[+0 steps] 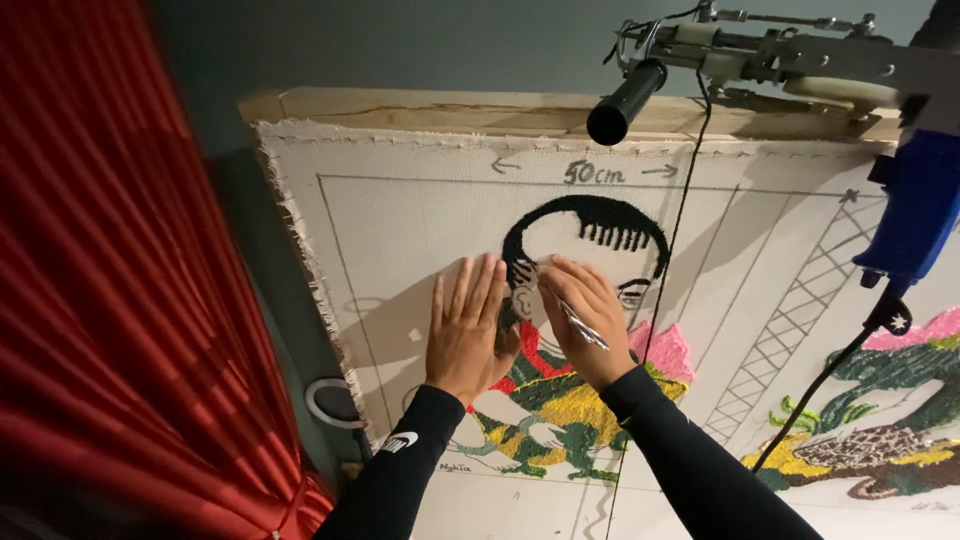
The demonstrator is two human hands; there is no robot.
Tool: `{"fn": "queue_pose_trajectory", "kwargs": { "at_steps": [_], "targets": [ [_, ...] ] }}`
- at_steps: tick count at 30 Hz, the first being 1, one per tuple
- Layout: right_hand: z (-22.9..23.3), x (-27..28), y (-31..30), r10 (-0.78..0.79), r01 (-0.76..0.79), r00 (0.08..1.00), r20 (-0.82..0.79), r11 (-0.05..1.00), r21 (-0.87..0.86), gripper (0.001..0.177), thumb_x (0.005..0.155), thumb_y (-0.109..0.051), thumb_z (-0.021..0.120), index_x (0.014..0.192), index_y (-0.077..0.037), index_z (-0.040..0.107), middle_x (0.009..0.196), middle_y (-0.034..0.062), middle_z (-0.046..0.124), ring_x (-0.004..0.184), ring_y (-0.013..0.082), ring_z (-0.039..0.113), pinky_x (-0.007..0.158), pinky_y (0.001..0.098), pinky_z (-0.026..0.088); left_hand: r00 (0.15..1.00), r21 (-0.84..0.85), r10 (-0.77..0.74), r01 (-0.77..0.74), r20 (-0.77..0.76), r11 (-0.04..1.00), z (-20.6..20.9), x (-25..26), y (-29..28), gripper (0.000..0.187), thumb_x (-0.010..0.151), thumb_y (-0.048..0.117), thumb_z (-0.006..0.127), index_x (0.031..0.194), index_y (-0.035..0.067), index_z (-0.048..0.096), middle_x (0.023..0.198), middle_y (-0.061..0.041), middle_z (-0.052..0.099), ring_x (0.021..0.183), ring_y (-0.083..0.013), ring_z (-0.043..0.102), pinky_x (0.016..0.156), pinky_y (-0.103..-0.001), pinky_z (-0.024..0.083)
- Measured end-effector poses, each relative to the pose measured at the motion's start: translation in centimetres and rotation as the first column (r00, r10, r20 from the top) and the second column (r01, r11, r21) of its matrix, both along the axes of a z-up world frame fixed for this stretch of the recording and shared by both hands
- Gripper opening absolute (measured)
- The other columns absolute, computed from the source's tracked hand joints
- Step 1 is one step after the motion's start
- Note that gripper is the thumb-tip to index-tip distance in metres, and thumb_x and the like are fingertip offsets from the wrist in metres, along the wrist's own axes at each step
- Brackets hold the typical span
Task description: The person puts down a tufting gun, picks up shears to trim the yarn on a canvas, and then picks the tufting gun back up.
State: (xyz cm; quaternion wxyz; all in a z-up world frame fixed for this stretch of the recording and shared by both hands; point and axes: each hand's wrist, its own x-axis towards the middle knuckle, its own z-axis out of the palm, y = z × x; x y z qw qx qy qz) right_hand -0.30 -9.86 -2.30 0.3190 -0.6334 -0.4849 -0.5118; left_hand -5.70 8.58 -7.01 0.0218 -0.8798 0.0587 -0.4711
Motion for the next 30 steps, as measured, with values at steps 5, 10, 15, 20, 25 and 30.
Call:
{"fn": "queue_pose_trajectory", "kwargs": {
  "at_steps": [5,10,15,20,25,30],
  "targets": [
    [0.3,0.2,0.0,-0.023,0.023,1.0,0.008,1.0,-0.015,0.026,0.092,0.001,0.072,0.118,-0.002,0.067,0.119,0.0116,0.072,0.122,0.0294,0.065,0.103,0.043,0.049,1.0,-0.012,-0.024,0.024,-0.003,1.0,0.4,0.1,-0.5,0.085,0.092,0.043,0.058,0.164,0.017,0.02,0.17,-0.008,0.02,0.158,-0.0306,0.017,0.128,-0.058,0.012],
    [1.0,0.0,-0.1,-0.073,0.076,0.997,0.036,0.993,-0.086,0.037,0.084,0.003,0.069,0.12,-0.002,0.066,0.121,0.0133,0.071,0.122,0.032,0.063,0.103,0.0452,0.047,1.0,0.021,0.008,-0.008,-0.004,1.0,0.6,0.6,-1.0,0.083,0.091,0.042,0.057,0.163,0.024,0.022,0.169,-0.008,0.021,0.156,-0.0311,0.018,0.126,-0.06,0.013],
    [0.3,0.3,-0.2,0.005,-0.004,0.999,0.035,1.0,-0.01,0.027,0.093,0.001,0.072,0.119,-0.003,0.065,0.118,0.012,0.072,0.12,0.0295,0.066,0.103,0.0424,0.05,1.0,0.026,0.015,-0.015,0.021,1.0,0.8,0.4,-1.1,0.08,0.088,0.043,0.058,0.161,0.027,0.029,0.168,-0.007,0.021,0.156,-0.0299,0.019,0.126,-0.062,0.014],
    [0.3,0.4,-0.1,0.009,-0.01,0.999,0.043,1.0,0.021,0.024,0.094,0.002,0.073,0.117,-0.001,0.065,0.118,0.0128,0.072,0.119,0.0291,0.067,0.102,0.0416,0.05,0.999,0.027,0.027,-0.028,0.029,0.999,1.1,0.0,-1.4,0.079,0.089,0.042,0.059,0.161,0.025,0.032,0.169,-0.007,0.023,0.156,-0.0301,0.02,0.126,-0.062,0.015],
    [0.9,0.0,0.1,0.002,-0.002,1.0,0.029,1.0,0.018,0.024,0.092,0.001,0.073,0.115,-0.001,0.067,0.116,0.012,0.072,0.116,0.0288,0.068,0.1,0.041,0.05,0.998,0.019,-0.001,0.0,0.056,1.0,1.1,0.2,-1.3,0.078,0.09,0.042,0.061,0.161,0.024,0.033,0.168,-0.008,0.024,0.156,-0.0315,0.02,0.126,-0.062,0.015],
    [1.2,0.1,0.0,-0.04,0.041,0.998,0.052,0.999,-0.02,0.025,0.091,-0.001,0.073,0.116,-0.001,0.068,0.115,0.0119,0.072,0.114,0.0303,0.066,0.096,0.041,0.05,0.999,0.034,0.012,-0.013,0.043,0.999,1.1,0.2,-1.3,0.079,0.089,0.041,0.063,0.16,0.025,0.032,0.168,-0.008,0.022,0.155,-0.0316,0.02,0.125,-0.062,0.016]
  ]
}}
